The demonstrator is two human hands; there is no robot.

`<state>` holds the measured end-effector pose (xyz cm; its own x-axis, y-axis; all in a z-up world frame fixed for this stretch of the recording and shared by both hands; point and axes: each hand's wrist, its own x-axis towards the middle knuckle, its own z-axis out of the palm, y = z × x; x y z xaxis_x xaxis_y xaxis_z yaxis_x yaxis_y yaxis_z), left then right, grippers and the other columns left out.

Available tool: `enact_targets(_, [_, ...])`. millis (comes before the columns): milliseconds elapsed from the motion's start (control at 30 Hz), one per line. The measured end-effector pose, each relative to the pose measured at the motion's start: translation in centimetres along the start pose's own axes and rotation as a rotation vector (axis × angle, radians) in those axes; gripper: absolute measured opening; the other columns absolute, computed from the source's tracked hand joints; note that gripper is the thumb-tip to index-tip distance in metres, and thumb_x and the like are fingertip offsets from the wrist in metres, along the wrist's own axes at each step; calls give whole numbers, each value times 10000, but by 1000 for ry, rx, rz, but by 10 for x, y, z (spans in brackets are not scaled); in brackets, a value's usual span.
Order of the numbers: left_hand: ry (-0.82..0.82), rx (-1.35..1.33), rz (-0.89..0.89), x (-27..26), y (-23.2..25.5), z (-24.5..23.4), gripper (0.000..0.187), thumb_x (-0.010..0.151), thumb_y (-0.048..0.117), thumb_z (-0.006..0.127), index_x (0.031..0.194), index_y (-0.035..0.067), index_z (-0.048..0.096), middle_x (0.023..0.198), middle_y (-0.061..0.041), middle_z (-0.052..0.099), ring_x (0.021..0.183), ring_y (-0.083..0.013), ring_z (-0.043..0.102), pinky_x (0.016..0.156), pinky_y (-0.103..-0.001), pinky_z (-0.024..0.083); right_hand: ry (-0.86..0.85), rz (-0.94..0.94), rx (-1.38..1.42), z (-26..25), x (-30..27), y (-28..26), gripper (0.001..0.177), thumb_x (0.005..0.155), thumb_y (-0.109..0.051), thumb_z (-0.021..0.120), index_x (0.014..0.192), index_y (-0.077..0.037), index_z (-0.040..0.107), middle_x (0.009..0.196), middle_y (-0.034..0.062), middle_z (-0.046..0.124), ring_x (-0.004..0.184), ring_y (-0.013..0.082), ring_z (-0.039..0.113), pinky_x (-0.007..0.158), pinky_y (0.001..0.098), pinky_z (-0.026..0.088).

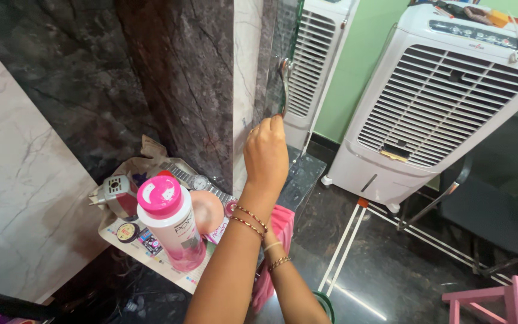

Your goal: The person dips a pink cloth into a green bowl of water and wrings it out. They then wipe a vertical marble-like wall and a glass panel with the cloth. The person repeatedly dips the cloth back into the bowl to wet it before continuing to wipe the wall and glass surfaces.

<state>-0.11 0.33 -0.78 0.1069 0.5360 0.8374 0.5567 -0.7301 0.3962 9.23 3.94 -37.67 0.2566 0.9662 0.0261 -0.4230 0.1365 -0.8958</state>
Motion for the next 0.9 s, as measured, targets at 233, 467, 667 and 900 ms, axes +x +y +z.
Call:
enact_targets(233, [2, -11, 3, -1, 0, -2, 172, 907, 12, 575, 1064, 9, 645, 957, -160, 696, 921, -356, 693, 802, -443, 548, 20, 75, 11, -6, -11, 13, 456, 1071, -344, 493, 1395, -32, 564, 1312, 123, 633, 1099, 225, 626, 892, 385, 526])
enact_targets(467, [-31, 1, -2, 0, -3, -1, 130, 922, 21, 581, 1039, 26, 638, 940, -152, 693, 913, -348, 700, 810, -435, 555, 129, 48, 117, -26, 36, -28, 458, 1071, -328, 502, 1404, -18, 563, 1316, 140, 635, 1093, 237, 633, 877, 394, 532])
enact_targets(667, [-11, 15, 26, -2, -4, 1, 175, 884, 13, 601, 1056, 14, 632, 943, -149, 692, 894, -338, 698, 789, -423, 555, 94, -92, 3, -53, 84, -65, 652, 1048, -503, 305, 1486, -54, 482, 1428, 83, 579, 1246, 181, 570, 1022, 325, 469])
enact_targets(900, [-22, 33, 2, -2, -4, 5, 202, 848, 40, 639, 1049, 23, 643, 954, -147, 698, 896, -342, 697, 786, -429, 553, 135, -28, -12, -67, 109, -76, 831, 1040, -653, 172, 1530, -38, 442, 1478, 65, 547, 1320, 169, 513, 1097, 307, 418])
